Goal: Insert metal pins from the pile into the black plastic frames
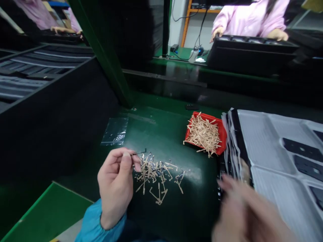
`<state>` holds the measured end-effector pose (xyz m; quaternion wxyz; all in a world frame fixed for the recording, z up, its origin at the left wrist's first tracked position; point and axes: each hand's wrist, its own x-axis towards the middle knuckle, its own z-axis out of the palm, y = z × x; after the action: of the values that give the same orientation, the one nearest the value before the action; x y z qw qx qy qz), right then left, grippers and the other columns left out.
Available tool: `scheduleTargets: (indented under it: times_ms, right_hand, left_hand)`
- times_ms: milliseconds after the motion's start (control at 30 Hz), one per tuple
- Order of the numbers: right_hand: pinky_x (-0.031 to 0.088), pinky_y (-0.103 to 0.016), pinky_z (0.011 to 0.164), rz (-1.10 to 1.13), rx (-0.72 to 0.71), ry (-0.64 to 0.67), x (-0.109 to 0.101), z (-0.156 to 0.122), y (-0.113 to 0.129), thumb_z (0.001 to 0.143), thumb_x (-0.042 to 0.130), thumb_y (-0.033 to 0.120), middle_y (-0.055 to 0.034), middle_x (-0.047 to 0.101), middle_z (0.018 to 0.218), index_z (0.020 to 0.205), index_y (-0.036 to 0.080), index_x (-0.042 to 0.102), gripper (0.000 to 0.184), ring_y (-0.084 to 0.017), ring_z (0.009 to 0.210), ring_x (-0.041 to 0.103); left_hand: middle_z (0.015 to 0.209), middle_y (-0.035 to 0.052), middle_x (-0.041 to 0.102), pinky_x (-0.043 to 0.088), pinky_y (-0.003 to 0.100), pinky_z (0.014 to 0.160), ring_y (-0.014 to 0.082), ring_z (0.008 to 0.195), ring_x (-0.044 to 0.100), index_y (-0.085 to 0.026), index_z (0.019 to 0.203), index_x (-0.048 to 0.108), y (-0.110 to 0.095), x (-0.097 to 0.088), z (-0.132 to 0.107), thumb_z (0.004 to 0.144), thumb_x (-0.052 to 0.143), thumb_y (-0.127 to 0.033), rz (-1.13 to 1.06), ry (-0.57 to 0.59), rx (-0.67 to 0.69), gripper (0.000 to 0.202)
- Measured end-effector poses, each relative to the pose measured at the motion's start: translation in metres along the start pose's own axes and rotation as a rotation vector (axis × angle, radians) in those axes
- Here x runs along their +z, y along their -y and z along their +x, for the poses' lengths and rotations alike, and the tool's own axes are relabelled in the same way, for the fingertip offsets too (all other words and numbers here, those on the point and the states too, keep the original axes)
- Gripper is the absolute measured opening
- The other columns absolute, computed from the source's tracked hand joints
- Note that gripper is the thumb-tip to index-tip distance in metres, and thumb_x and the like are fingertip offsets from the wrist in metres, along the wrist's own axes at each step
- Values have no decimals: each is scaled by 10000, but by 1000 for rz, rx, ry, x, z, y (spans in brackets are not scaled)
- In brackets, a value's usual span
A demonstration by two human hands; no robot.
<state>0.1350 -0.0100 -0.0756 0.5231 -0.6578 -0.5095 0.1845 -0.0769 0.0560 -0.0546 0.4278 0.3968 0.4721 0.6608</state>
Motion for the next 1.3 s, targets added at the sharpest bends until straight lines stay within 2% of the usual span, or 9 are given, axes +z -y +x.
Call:
scheduleTargets:
  times_ms: [133, 233, 333, 533, 633, 733, 833, 933, 1300]
  right_hand:
    - [663, -340, 745, 139, 370, 75, 26, 7, -6, 933, 715, 516, -144, 784, 1200, 1390, 211, 667, 551, -227, 931, 782]
    - [644, -269, 751, 436, 378, 261, 36, -9, 3, 913, 764, 467, -67, 799, 1067, 1259, 241, 731, 415, -160, 822, 761]
    - [547, -201, 631, 480, 366, 128, 40, -24, 15, 951, 728, 427, 17, 698, 760, 912, 241, 771, 194, -99, 626, 637]
    - [528, -220, 595, 587, 383, -97, 39, -30, 12, 1000, 666, 466, 9, 680, 766, 834, 229, 699, 291, -99, 593, 610]
    - [586, -256, 637, 641, 385, -102, 42, -35, -1, 974, 678, 531, -36, 736, 898, 879, 232, 714, 316, -138, 695, 681]
    - [598, -264, 642, 734, 475, -113, 50, -43, -12, 915, 741, 569, -37, 731, 852, 898, 228, 715, 343, -164, 726, 693]
    - [598, -258, 641, 734, 474, -135, 53, -47, -16, 942, 704, 581, -20, 708, 781, 935, 227, 705, 353, -146, 662, 667]
    - [603, -252, 650, 737, 455, -154, 53, -50, -19, 956, 680, 584, -15, 701, 802, 950, 239, 692, 345, -140, 661, 671]
    - [619, -301, 675, 765, 517, -184, 73, -66, -23, 922, 698, 611, -40, 717, 868, 1044, 250, 684, 381, -195, 742, 710]
  left_hand:
    - [826, -3, 753, 615, 230, 694, 128, 663, 710, -230, 1171, 684, -4, 9, -15, 1046, 634, -219, 196, 236, -66, 136]
    - [849, 7, 759, 619, 259, 669, 150, 666, 724, -247, 1241, 650, -4, 16, -24, 1070, 553, -207, 336, 474, -114, 200]
    - [879, 4, 771, 627, 277, 688, 166, 706, 750, -288, 1301, 622, -3, 14, -23, 1085, 511, -226, 475, 703, -119, 250]
    - [1204, 75, 816, 634, 272, 678, 206, 795, 809, -303, 1440, 555, -8, 13, 14, 1021, 662, -381, 760, 658, 63, 439]
    - [1041, 61, 817, 612, 292, 670, 232, 783, 783, -269, 1144, 738, -16, 62, 34, 1010, 670, -417, 770, 789, 510, 211]
    - [1192, 142, 770, 620, 446, 907, 370, 1174, 716, -198, 960, 782, -29, 148, 27, 1012, 670, -391, 744, 1039, 860, 229]
    - [1430, 260, 641, 446, 557, 1185, 462, 1528, 411, -86, 1061, 778, -24, 235, 1, 972, 708, -500, 773, 1250, 1046, 430]
    - [1397, 304, 639, 403, 562, 1208, 474, 1549, 362, -14, 1090, 741, -1, 289, -23, 934, 769, -484, 808, 1339, 1104, 496]
    - [1408, 311, 607, 411, 619, 1183, 483, 1530, 375, -42, 1024, 665, 2, 288, -40, 873, 863, -304, 736, 1380, 829, 361]
